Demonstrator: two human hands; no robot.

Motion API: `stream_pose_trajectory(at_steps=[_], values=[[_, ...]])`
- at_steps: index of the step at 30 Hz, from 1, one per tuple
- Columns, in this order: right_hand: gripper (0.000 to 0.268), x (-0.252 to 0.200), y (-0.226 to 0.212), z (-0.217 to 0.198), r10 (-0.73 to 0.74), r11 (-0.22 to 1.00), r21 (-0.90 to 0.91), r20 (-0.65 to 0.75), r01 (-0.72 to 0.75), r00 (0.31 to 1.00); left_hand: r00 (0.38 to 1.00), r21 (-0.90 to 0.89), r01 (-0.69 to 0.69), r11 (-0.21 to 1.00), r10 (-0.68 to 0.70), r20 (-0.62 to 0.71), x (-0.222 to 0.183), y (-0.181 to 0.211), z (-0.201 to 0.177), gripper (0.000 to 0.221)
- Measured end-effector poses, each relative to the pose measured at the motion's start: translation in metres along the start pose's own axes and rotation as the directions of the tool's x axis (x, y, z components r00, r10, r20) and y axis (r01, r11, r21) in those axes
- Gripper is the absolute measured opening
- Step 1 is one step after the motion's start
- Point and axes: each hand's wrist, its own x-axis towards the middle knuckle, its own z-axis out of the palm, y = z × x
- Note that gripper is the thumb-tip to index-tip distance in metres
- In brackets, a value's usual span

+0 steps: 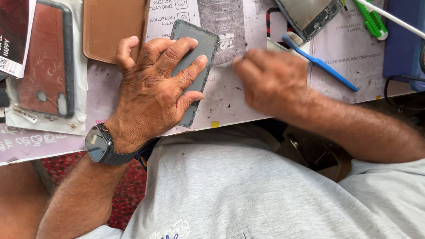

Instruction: The person uses a small metal tool to scrape adhesive residue from the back of a grey phone case. They then use a blue toothbrush to scrub the surface and remove remaining debris. Finally, the person peels off a protective film from the case and inspects the cleaned surface.

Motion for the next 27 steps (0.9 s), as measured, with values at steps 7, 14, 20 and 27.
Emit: stream_pose_trajectory(at_steps=[7, 14, 20, 27], values=[[0.013, -0.007, -0.003, 0.010, -0.005, 0.991, 0.134, -0.009, 0.006, 1.000, 1.000, 0.016, 0.009, 1.000, -0.009, 0.015, -0.002, 0.000, -0.002, 0.060], [0.010, -0.015, 0.006, 0.013, 0.000, 0.992, 0.127, -0.007, 0.001, 1.000, 1.000, 0.028, 0.010, 1.000, -0.010, 0.020, 0.001, 0.000, -0.002, 0.058], [0.010, -0.006, 0.002, 0.007, -0.008, 0.998, 0.067, 0.035, 0.005, 0.999, 1.000, 0.028, 0.001, 1.000, -0.001, 0.016, 0.000, -0.001, 0.000, 0.057], [0.005, 0.007, -0.005, -0.007, 0.060, 0.998, 0.024, 0.005, -0.060, 0.998, 1.000, 0.039, -0.005, 0.999, 0.004, 0.017, 0.000, 0.000, -0.001, 0.056]])
